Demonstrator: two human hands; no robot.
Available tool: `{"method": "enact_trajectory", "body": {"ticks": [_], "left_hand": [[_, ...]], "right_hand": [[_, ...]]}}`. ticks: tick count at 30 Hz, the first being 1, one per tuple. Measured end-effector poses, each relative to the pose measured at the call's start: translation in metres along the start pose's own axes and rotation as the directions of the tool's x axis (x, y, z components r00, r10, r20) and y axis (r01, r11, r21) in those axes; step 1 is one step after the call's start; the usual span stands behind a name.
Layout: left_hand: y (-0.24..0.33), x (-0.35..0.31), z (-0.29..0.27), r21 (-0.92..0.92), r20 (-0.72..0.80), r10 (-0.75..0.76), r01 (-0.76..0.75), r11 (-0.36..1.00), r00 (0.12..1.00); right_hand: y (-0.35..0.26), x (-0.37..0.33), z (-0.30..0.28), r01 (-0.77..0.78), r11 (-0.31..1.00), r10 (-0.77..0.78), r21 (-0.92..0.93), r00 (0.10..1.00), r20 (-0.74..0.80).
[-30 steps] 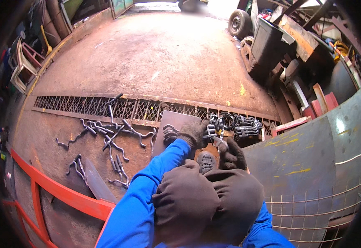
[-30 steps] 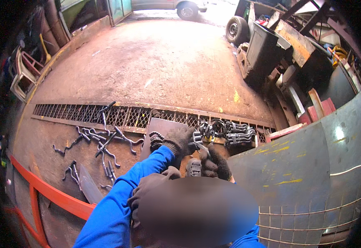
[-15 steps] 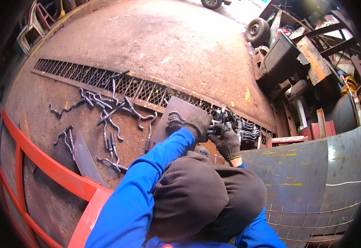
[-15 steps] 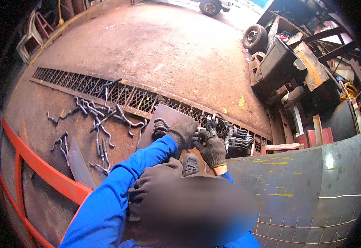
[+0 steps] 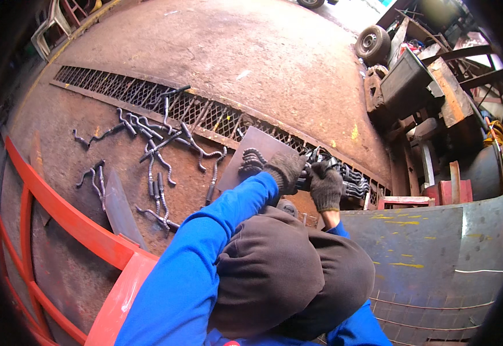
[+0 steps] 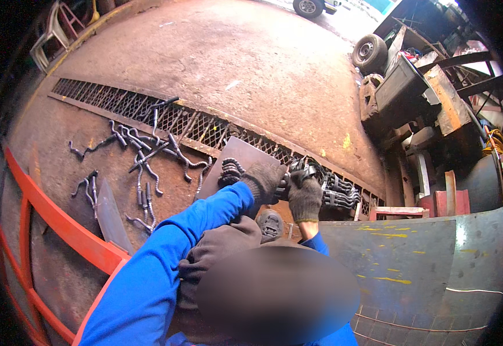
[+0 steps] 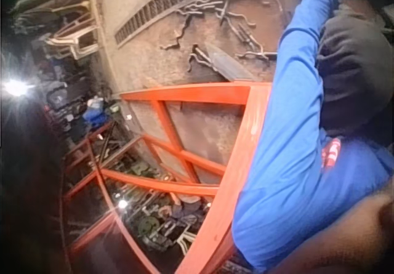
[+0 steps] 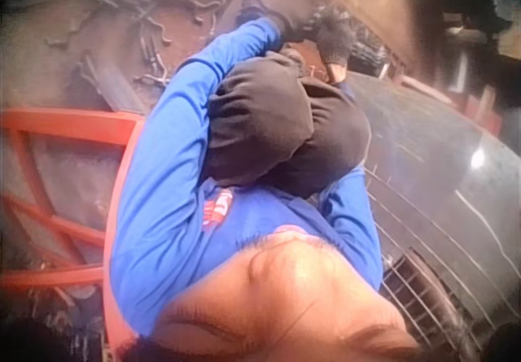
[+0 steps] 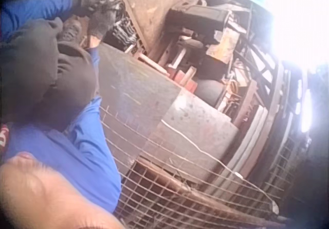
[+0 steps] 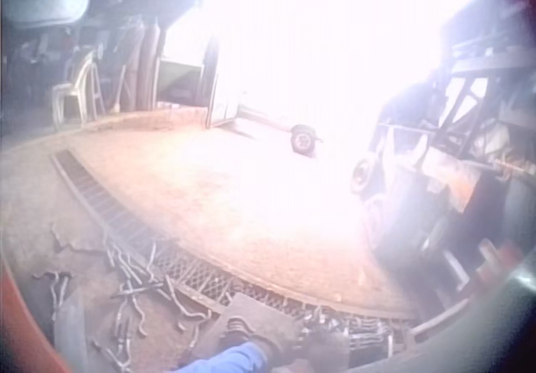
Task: The person gathers several small metal parts from a grated floor area and arranges them into a neat stack on a metal plate. The person then picks up a strap, folds it, and places it on the stack before continuing to adjust the parts.
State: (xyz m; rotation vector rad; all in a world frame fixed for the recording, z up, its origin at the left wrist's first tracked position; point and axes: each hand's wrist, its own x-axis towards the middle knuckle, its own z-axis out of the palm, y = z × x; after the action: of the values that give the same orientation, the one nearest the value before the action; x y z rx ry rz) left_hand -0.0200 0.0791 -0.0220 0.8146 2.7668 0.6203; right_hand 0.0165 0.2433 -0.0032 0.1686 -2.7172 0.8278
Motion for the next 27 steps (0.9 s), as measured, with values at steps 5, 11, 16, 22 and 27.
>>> {"method": "enact_trajectory", "body": {"ticks": [5,11,16,22,27], "left_hand": [[0.004,0.004,0.005,0.026,-0.044,0.000,0.001,1.000,0.999],[0.008,-0.007,-0.015,-0.031,0.012,-0.029,0.029,0.999,1.000],[0.004,0.003,-0.009,-0.001,0.040,-0.067,0.067,0.998,0.997],[0.010,0.003,-0.003,0.020,-0.022,-0.028,0.029,0.999,0.999],[0.013,0.001,-0.014,0.071,0.008,-0.016,0.015,0.997,1.000]], "right_hand": [[0.014,0.048,-0.001,-0.034,0.994,0.054,-0.108,0.980,0.190],[-0.006,0.087,-0.020,0.124,0.909,0.134,-0.398,0.819,0.559],[-0.041,0.101,-0.038,0.395,0.731,0.275,-0.557,0.576,0.770],[-0.048,0.067,-0.050,0.716,0.407,0.110,-0.567,0.578,0.809],[-0.080,0.054,-0.065,0.584,0.527,0.155,-0.617,0.648,0.746]]}}
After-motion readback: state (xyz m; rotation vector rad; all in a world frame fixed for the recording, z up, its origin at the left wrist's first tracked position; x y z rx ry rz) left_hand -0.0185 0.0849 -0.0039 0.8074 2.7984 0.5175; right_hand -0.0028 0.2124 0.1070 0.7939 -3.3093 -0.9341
